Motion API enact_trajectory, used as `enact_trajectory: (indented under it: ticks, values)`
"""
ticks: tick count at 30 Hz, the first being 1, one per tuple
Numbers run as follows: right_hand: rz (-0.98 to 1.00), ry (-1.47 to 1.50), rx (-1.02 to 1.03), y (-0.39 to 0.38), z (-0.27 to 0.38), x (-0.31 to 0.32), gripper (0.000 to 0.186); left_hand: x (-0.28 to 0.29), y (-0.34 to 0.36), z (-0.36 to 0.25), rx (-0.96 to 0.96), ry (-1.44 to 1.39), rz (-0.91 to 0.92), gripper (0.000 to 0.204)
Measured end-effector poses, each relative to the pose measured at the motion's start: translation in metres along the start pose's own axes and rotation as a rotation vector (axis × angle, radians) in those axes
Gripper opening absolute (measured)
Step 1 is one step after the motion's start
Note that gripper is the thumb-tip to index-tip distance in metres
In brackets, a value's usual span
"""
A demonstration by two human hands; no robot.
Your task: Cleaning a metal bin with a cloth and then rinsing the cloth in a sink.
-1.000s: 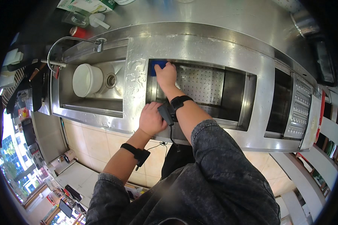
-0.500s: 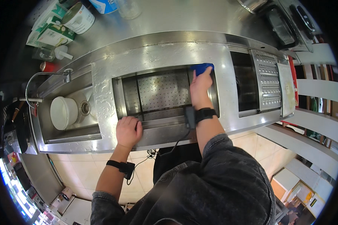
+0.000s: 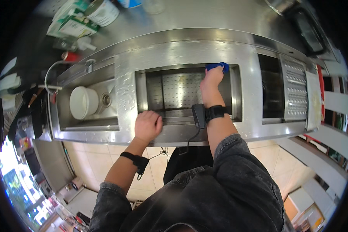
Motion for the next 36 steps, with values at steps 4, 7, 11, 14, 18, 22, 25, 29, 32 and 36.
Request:
enact_trajectory:
  ticks: [4,7,11,14,18,22,25,29,32,36]
  values:
    - [0.125,-0.036,-0.085,-0.030,-0.046,-0.021,0.041,0.000,-0.004,0.001,0.011,0.030,-0.001,0.009]
    - [0.224,-0.008,-0.171,-0.059,-0.087,-0.040,0.040,0.000,-0.005,0.003,0.008,0.047,0.018,0.009]
    - [0.504,-0.309,-0.300,-0.113,-0.129,-0.070,0.046,0.001,-0.010,0.006,0.015,0.039,0.008,0.009]
    - [0.692,-1.016,0.010,-0.129,-0.152,-0.098,0.051,0.002,-0.003,0.002,0.007,-0.031,0.038,0.011]
    - [0.542,-0.979,0.386,-0.126,-0.144,-0.086,0.049,0.004,-0.011,0.006,0.086,-0.016,0.061,0.015]
    - [0.424,-0.657,0.147,-0.093,-0.115,-0.043,0.045,-0.005,-0.012,0.011,0.076,0.011,0.051,0.014]
    - [0.519,-0.795,0.189,-0.093,-0.127,-0.053,0.047,-0.006,-0.008,0.009,0.065,-0.002,0.014,0.007]
    - [0.802,-1.181,0.405,-0.124,-0.125,-0.093,0.051,0.000,-0.012,0.014,0.081,-0.001,-0.030,0.010]
    - [0.741,-1.275,0.248,-0.077,-0.114,-0.069,0.050,0.000,-0.012,0.012,0.072,-0.004,-0.037,0.011]
    - [0.832,-1.277,0.058,-0.055,-0.117,-0.053,0.051,-0.001,-0.013,0.014,0.074,-0.027,-0.076,0.013]
Point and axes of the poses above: each hand's wrist, its own y-axis towards the middle knuckle, its own x-axis out of the back of the hand, z = x × y, the point moved 3 cm from there along y, towards the middle knuckle, and after that the axes turned 9 degrees about z, right-handed, at the moved point
